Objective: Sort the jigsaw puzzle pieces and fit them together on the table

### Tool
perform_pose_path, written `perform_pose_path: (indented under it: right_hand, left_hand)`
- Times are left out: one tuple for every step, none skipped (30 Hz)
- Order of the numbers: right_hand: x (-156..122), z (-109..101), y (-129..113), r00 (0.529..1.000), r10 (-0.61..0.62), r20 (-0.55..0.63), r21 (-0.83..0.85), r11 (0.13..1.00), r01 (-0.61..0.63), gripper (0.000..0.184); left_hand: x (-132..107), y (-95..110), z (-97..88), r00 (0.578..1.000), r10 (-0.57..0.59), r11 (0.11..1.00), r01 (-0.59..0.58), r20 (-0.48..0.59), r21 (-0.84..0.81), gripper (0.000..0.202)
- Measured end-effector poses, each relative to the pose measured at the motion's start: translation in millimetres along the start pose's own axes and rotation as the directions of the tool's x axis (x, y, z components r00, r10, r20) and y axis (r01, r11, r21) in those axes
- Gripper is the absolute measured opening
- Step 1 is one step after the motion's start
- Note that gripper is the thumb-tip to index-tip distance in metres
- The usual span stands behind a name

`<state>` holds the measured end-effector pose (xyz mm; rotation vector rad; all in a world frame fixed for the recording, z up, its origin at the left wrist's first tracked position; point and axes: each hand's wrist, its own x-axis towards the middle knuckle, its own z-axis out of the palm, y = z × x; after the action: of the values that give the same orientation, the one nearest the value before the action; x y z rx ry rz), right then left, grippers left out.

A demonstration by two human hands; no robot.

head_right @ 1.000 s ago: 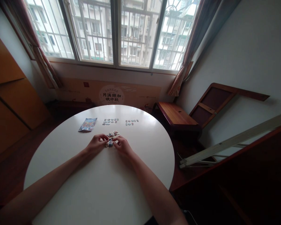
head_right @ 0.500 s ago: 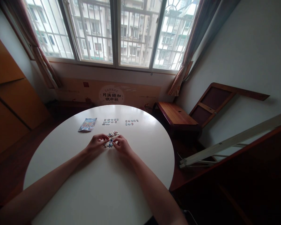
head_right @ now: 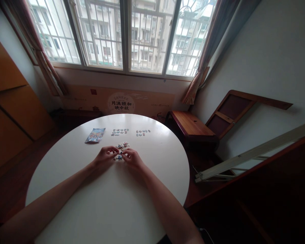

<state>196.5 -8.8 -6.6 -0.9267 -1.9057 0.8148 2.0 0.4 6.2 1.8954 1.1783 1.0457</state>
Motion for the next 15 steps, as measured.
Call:
perform_pose_path:
  right_hand:
    - [0.0,0.0,0.4,1.0,0.0,0.0,0.002,1.0,0.0,0.021]
    - [0.0,0.2,1.1,1.0,0.0,0.0,0.002,1.0,0.0,0.021]
    - [0.1,0.4,1.9,1.0,0.001,-0.001,0.0,1.0,-0.001,0.021]
    - [0.3,0.6,2.8,1.0,0.003,-0.002,-0.002,1.0,-0.003,0.02]
    - [0.5,0.8,3.5,1.0,0.005,-0.006,-0.003,1.0,-0.005,0.02]
    - [0.6,1.0,4.0,1.0,0.006,-0.009,-0.004,1.0,-0.006,0.019]
    - [0.7,1.1,4.1,1.0,0.006,-0.015,-0.003,1.0,-0.006,0.019]
    - [0.7,1.1,3.9,1.0,0.005,-0.018,-0.002,1.0,-0.005,0.018]
    - [0.6,1.0,3.4,1.0,0.004,-0.022,0.0,1.0,-0.004,0.018]
    - [0.5,0.9,2.6,1.0,0.004,-0.023,0.003,1.0,-0.003,0.018]
    - [0.4,0.7,1.7,1.0,0.004,-0.022,0.007,1.0,-0.004,0.018]
    - [0.4,0.5,0.8,1.0,0.006,-0.019,0.012,1.0,-0.006,0.018]
    - [0.4,0.3,0.0,1.0,0.009,-0.017,0.017,1.0,-0.009,0.018]
    - [0.6,0.1,-0.5,1.0,0.013,-0.017,0.024,1.0,-0.012,0.018]
    - [1.0,-0.2,-0.7,1.0,0.016,-0.024,0.033,0.999,-0.016,0.018]
  left_hand:
    - [-0.3,0.3,0.1,1.0,0.002,1.0,-0.002,0.002,0.008,0.03]
    - [-0.5,0.7,0.1,1.0,0.003,1.0,-0.003,0.005,0.014,0.029]
    - [-0.7,0.9,0.2,1.0,0.002,1.0,-0.003,0.008,0.018,0.029]
    - [-0.8,1.2,0.3,1.0,0.002,1.0,-0.002,0.01,0.019,0.029]
    - [-0.9,1.5,0.4,1.0,0.001,1.0,-0.001,0.011,0.016,0.029]
    - [-1.0,1.7,0.4,1.0,0.003,1.0,-0.003,0.011,0.012,0.029]
    - [-1.0,2.0,0.4,1.0,0.007,1.0,-0.007,0.012,0.008,0.029]
    - [-1.0,2.3,0.4,1.0,0.012,1.0,-0.012,0.012,0.005,0.029]
    - [-1.1,2.6,0.4,1.0,0.016,1.0,-0.016,0.01,0.004,0.029]
    - [-1.1,2.8,0.4,1.0,0.018,1.0,-0.018,0.01,0.005,0.029]
    - [-1.1,2.8,0.5,1.0,0.017,1.0,-0.017,0.009,0.008,0.029]
    - [-1.1,2.6,0.6,1.0,0.015,1.0,-0.016,0.007,0.009,0.029]
    - [-0.9,2.1,0.8,1.0,0.014,1.0,-0.014,0.007,0.009,0.03]
    - [-0.7,1.4,1.0,1.0,0.013,1.0,-0.013,0.007,0.006,0.03]
    - [-0.3,0.4,1.2,1.0,0.012,1.0,-0.012,0.004,0.001,0.031]
